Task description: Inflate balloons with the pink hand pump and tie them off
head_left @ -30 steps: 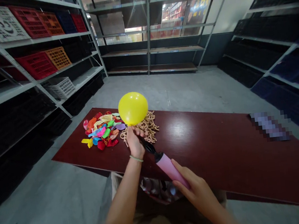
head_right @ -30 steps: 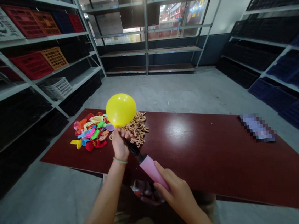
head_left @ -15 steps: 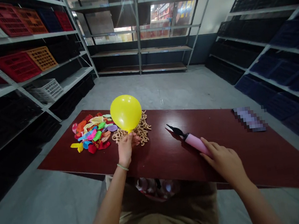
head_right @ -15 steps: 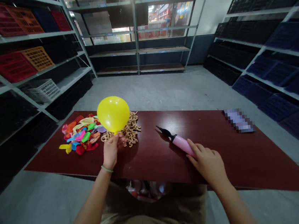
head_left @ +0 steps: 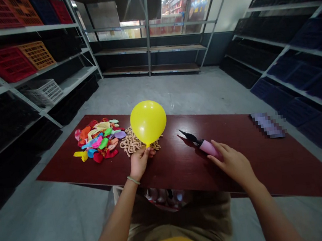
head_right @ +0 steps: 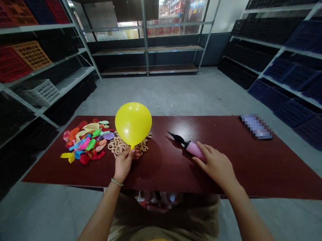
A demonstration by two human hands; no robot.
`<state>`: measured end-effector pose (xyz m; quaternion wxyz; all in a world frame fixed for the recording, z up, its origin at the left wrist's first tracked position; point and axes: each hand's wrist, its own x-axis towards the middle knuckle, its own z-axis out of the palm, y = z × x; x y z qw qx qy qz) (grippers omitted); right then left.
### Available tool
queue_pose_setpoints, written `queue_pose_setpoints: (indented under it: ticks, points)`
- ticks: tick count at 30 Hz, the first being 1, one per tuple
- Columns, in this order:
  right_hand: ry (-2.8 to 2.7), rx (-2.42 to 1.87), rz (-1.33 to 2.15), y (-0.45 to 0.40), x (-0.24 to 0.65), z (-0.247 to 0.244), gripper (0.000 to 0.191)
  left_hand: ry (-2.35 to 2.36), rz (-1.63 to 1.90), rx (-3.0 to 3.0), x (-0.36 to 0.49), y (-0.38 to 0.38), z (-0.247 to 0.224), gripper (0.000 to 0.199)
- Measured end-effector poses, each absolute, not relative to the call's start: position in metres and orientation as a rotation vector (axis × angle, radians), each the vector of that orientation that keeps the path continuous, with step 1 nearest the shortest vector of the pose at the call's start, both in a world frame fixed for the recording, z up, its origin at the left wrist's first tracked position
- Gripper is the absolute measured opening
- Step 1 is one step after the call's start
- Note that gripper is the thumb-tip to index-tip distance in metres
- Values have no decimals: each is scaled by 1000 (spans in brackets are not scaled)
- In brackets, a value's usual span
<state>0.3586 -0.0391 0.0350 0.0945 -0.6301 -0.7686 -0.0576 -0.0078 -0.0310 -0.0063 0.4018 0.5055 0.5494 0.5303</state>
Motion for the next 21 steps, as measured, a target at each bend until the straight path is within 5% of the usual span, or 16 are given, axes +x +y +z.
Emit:
queue_pose_setpoints:
  ticks: [8,17,21]
  points:
    - [-2281,-1778,-261,-34,358,31,60,1410,1306,1321,-7,-34,1,38]
    - [-2399,-793,-474,-25,233,63,43,1301,1128,1436,9,-42,21,38]
    - [-2337,-687,-553,-19,195,58,35,1292,985,1588,5,-51,39,39]
